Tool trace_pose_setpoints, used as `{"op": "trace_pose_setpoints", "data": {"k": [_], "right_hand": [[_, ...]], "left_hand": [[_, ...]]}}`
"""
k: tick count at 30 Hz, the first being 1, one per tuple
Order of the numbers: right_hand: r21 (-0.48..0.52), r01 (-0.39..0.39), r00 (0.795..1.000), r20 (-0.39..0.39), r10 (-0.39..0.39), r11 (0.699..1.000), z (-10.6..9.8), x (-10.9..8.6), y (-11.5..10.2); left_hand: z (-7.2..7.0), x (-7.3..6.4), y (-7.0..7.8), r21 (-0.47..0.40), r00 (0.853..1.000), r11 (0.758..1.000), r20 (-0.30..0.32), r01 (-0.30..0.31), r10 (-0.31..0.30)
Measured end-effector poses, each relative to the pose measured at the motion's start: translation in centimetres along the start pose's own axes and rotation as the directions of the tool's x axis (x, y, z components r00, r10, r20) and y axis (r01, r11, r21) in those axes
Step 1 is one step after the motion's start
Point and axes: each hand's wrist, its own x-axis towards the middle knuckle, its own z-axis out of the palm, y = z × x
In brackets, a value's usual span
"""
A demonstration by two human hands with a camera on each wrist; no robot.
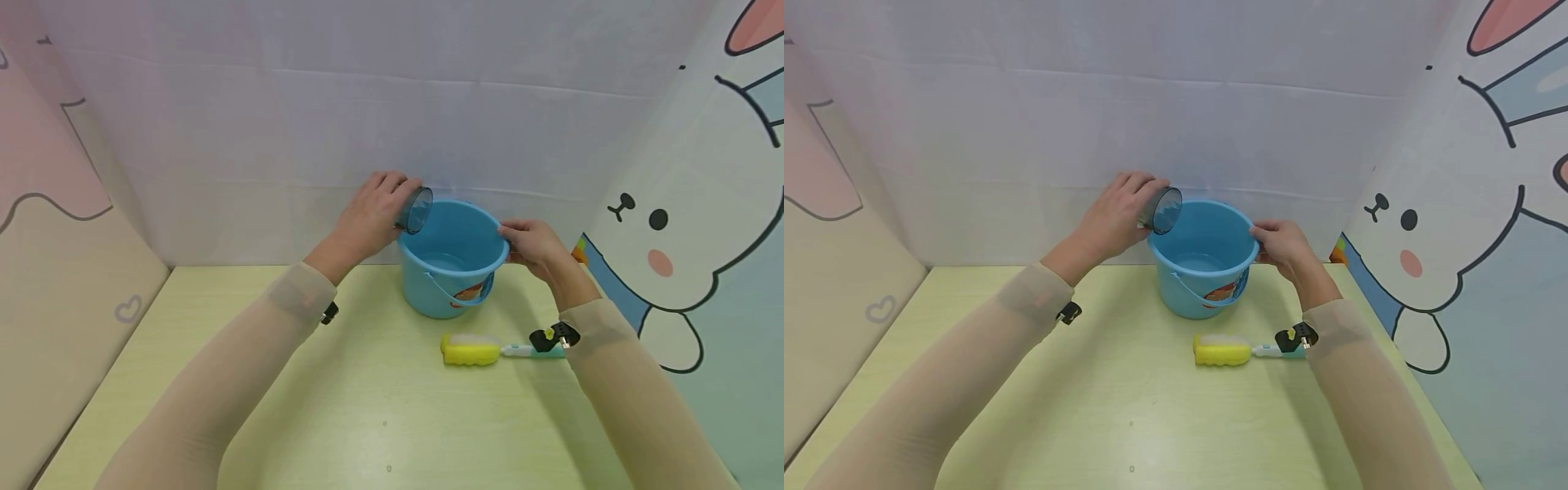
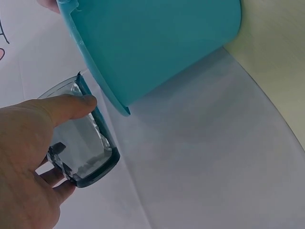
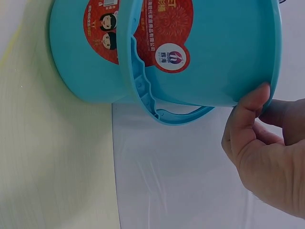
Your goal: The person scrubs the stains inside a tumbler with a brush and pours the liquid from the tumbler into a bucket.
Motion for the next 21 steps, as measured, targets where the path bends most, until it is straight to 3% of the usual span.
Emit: {"op": "trace_pose_setpoints", "data": {"k": [21], "right_hand": [[-0.004,-0.009,1.000,0.000,0.009,1.000,0.02,-0.01,0.06]], "left_hand": [[0.50,0.13,-0.06,0.009,1.000,1.000,-0.017,-0.022,0.022]]}}
